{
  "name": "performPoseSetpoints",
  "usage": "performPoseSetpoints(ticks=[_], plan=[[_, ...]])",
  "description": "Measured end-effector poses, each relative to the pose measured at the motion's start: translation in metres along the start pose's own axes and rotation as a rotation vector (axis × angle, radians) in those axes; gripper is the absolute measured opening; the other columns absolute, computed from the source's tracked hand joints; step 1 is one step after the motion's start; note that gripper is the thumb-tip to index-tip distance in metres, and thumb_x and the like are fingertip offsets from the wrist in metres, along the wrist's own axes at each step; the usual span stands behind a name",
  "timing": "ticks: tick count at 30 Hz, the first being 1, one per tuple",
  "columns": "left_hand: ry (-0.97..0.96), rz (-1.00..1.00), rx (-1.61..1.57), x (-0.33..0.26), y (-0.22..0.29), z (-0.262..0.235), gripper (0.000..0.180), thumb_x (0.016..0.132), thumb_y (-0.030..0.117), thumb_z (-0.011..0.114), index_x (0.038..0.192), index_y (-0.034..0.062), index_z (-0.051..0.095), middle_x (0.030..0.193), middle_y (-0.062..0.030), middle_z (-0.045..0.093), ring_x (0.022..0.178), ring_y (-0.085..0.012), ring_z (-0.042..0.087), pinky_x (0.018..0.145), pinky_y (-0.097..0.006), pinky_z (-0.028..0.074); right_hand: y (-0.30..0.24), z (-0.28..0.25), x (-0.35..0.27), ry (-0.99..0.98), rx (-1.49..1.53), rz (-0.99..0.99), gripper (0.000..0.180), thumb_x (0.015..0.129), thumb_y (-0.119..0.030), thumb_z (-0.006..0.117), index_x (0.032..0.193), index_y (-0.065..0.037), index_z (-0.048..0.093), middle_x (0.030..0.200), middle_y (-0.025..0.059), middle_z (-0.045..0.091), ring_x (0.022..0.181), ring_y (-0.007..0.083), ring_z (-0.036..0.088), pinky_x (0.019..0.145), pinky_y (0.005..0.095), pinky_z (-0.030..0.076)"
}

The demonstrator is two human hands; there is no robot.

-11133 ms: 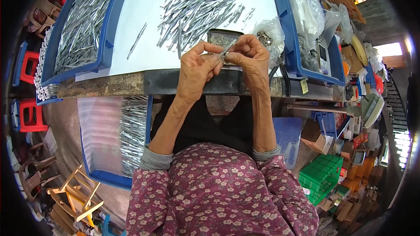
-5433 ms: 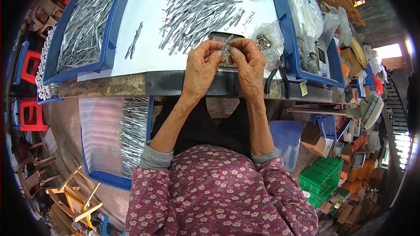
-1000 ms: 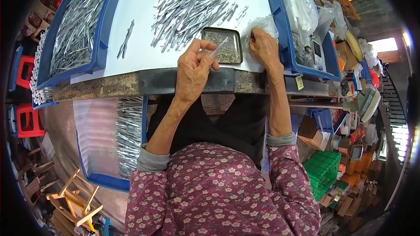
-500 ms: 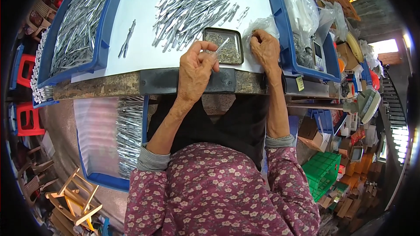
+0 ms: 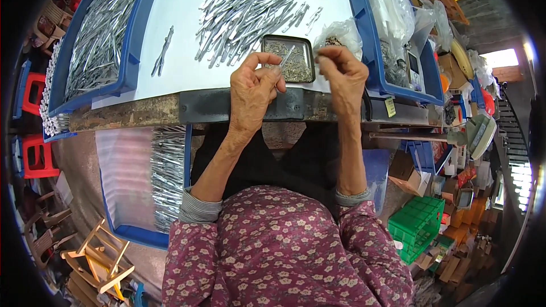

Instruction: The recorder picks and sorts small metal strips from a blue bin and arranges them on a table, and also picks small metal pins from a metal tray.

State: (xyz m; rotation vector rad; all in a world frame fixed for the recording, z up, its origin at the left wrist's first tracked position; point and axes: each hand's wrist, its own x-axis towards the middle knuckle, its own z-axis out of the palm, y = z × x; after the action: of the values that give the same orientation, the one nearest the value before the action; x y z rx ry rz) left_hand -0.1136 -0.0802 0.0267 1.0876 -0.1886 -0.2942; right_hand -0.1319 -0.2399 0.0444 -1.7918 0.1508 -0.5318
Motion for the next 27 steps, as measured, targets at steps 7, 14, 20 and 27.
performPoseSetpoints(ticks=[7,14,20,27], plan=[[-0.012,0.023,-0.021,-0.002,0.0,0.003,0.013,0.085,0.005,0.051,0.096,-0.0016,0.05,0.059,-0.0027,0.055,0.043,0.0004,0.034,0.038,-0.015,0.023,-0.006,0.026,-0.018,-0.107,0.079,-0.054,0.013,0.074,-0.002,0.063,0.088,-0.002,0.062,0.076,0.0021,0.062,0.066,0.0057,0.053,0.06,0.0202,0.043],[-0.002,0.047,0.008,-0.004,0.0,0.002,0.011,0.085,0.004,0.052,0.094,-0.0006,0.051,0.059,-0.0023,0.055,0.044,0.0001,0.036,0.039,-0.015,0.024,-0.012,0.028,-0.022,-0.125,0.108,-0.038,0.019,0.075,-0.001,0.062,0.094,0.001,0.058,0.082,0.0081,0.063,0.076,0.0115,0.059,0.067,0.0233,0.047],[0.0,0.061,0.014,-0.006,-0.001,-0.001,0.014,0.085,0.007,0.054,0.097,-0.0009,0.051,0.062,-0.0042,0.056,0.043,-0.001,0.035,0.039,-0.015,0.023,-0.011,0.032,-0.024,-0.121,0.082,-0.067,0.018,0.075,0.0,0.063,0.093,0.0,0.058,0.081,0.0079,0.063,0.074,0.0122,0.06,0.066,0.0233,0.047],[-0.025,0.047,-0.03,-0.007,0.003,-0.003,0.015,0.085,0.007,0.054,0.097,-0.0009,0.051,0.062,-0.0046,0.056,0.043,-0.0013,0.034,0.04,-0.015,0.023,-0.008,0.032,-0.021,-0.097,-0.056,-0.279,0.016,0.073,0.001,0.064,0.088,-0.001,0.06,0.079,0.0055,0.063,0.069,0.0107,0.059,0.062,0.023,0.046]])
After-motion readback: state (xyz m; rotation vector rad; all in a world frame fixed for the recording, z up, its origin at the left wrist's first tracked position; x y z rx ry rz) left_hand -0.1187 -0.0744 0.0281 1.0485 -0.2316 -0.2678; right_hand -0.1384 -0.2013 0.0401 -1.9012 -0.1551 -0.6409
